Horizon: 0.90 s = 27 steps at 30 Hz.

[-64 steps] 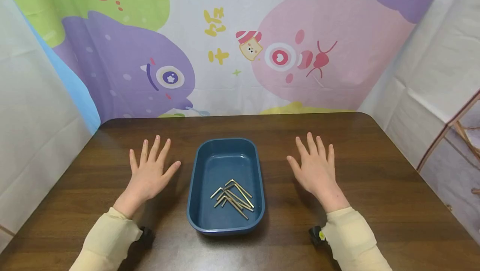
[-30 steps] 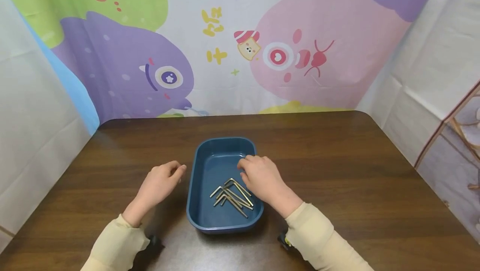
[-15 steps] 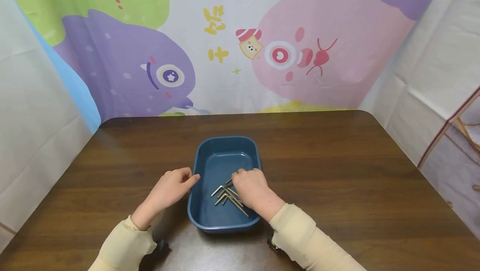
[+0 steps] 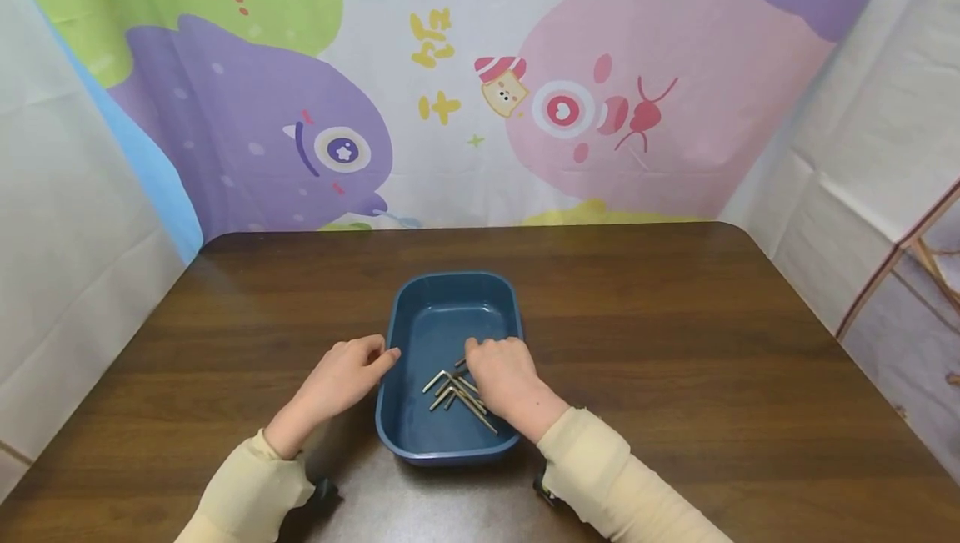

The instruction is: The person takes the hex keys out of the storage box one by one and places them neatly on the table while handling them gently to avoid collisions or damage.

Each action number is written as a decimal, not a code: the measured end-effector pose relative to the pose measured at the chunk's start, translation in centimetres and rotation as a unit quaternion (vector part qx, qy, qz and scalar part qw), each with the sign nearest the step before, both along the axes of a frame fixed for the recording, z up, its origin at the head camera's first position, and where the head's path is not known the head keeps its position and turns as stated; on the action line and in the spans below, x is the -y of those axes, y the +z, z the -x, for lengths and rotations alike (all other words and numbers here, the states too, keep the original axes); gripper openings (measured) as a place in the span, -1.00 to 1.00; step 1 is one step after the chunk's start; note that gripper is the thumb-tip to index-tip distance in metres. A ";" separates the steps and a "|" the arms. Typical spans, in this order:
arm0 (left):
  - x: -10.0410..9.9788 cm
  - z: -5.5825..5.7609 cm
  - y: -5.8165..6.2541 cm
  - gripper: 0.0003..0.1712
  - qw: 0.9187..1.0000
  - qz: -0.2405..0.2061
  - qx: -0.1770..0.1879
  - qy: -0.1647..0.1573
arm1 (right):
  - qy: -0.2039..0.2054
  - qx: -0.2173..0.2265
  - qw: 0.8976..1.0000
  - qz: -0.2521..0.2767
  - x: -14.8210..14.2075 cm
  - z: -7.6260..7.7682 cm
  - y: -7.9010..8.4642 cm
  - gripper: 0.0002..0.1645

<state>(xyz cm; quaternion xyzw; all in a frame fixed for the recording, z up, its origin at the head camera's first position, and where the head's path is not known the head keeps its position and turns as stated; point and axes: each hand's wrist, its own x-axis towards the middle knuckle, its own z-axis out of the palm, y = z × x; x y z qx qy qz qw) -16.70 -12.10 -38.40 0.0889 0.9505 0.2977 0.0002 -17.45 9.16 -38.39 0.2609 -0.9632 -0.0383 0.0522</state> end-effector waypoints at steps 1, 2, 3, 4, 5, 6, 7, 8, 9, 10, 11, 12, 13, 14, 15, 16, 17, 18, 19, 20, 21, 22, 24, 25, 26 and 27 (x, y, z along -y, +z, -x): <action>0.0 0.0 0.0 -0.62 1.000 -0.001 0.000 0.000 | -0.002 -0.002 1.000 0.004 0.0 0.0 0.0 -0.90; 0.0 0.0 0.0 -0.62 1.000 -0.001 0.000 0.000 | -0.004 -0.005 1.000 0.011 0.0 0.0 0.0 -0.90; 0.0 0.0 0.1 -0.63 1.000 -0.001 0.000 0.000 | -0.007 -0.006 1.000 0.016 -0.1 0.1 0.0 -0.89; 0.0 0.0 0.1 -0.63 1.000 -0.002 -0.001 0.000 | -0.010 -0.007 1.000 0.022 -0.1 0.1 0.0 -0.86; -0.1 0.0 0.1 -0.63 1.000 -0.002 -0.002 0.001 | -0.014 -0.006 1.000 0.027 -0.1 0.1 0.0 -0.84; -0.1 0.0 0.1 -0.63 1.000 -0.002 -0.004 0.001 | -0.019 -0.003 0.999 0.030 -0.1 0.1 0.0 -0.81; -0.1 0.0 0.0 -0.63 1.000 -0.002 -0.004 0.001 | -0.025 0.001 0.999 0.034 0.0 0.1 0.1 -0.78; -0.1 0.0 0.0 -0.63 1.000 -0.001 -0.003 0.001 | -0.030 0.007 0.999 0.036 0.0 0.1 0.1 -0.77; -0.1 0.0 0.0 -0.64 1.000 0.000 -0.003 0.001 | -0.035 0.013 0.999 0.035 0.1 0.1 0.2 -0.77; -0.1 0.0 0.0 -0.64 1.000 0.002 -0.003 0.001 | -0.040 0.019 0.998 0.034 0.2 0.1 0.2 -0.76; -0.1 0.0 0.1 -0.64 1.000 0.002 -0.004 0.001 | -0.047 0.024 0.998 0.032 0.3 0.1 0.2 -0.76; -0.1 -0.1 0.1 -0.64 1.000 0.002 -0.004 0.000 | -0.055 0.029 0.998 0.028 0.3 0.1 0.3 -0.75; -0.2 -0.1 0.1 -0.64 1.000 0.001 -0.004 0.000 | -0.062 0.032 0.997 0.024 0.4 0.2 0.3 -0.75; -0.2 -0.1 0.1 -0.64 1.000 0.000 -0.005 -0.001 | -0.070 0.036 0.997 0.020 0.5 0.2 0.4 -0.74; -0.2 -0.1 0.2 -0.64 1.000 -0.001 -0.006 -0.001 | -0.077 0.040 0.996 0.018 0.6 0.3 0.4 -0.73; -0.2 -0.1 0.2 -0.64 1.000 -0.001 -0.008 0.000 | -0.084 0.043 0.995 0.015 0.7 0.3 0.4 -0.72; -0.2 -0.1 0.2 -0.64 1.000 -0.001 -0.008 0.000 | -0.089 0.045 0.995 0.014 0.8 0.3 0.5 -0.71; -0.2 -0.1 0.2 -0.64 1.000 0.000 -0.008 0.000 | -0.094 0.049 0.994 0.013 0.9 0.3 0.5 -0.71; -0.2 -0.1 0.2 -0.64 1.000 0.000 -0.008 -0.001 | -0.098 0.052 0.994 0.013 1.0 0.3 0.5 -0.71; -0.2 -0.1 0.2 -0.64 1.000 0.000 -0.007 -0.001 | -0.102 0.055 0.993 0.013 1.0 0.3 0.5 -0.71; -0.2 -0.1 0.1 -0.64 1.000 0.000 -0.007 -0.001 | -0.107 0.059 0.992 0.012 1.1 0.3 0.5 -0.72; -0.2 -0.1 0.1 -0.64 1.000 0.000 -0.007 0.000 | -0.111 0.062 0.992 0.011 1.2 0.3 0.6 -0.73; -0.1 -0.2 0.1 -0.64 1.000 -0.003 -0.008 0.000 | -0.120 0.070 0.990 0.008 1.4 0.3 0.6 -0.76; -0.1 -0.2 0.0 -0.64 1.000 -0.004 -0.007 0.000 | -0.123 0.074 0.990 0.008 1.5 0.2 0.6 -0.77; -0.1 -0.3 0.0 -0.64 1.000 -0.005 -0.007 0.001 | -0.126 0.076 0.989 0.006 1.6 0.2 0.5 -0.78; -0.1 -0.3 0.0 -0.64 1.000 -0.004 -0.007 0.002 | -0.127 0.077 0.989 0.003 1.6 0.2 0.5 -0.77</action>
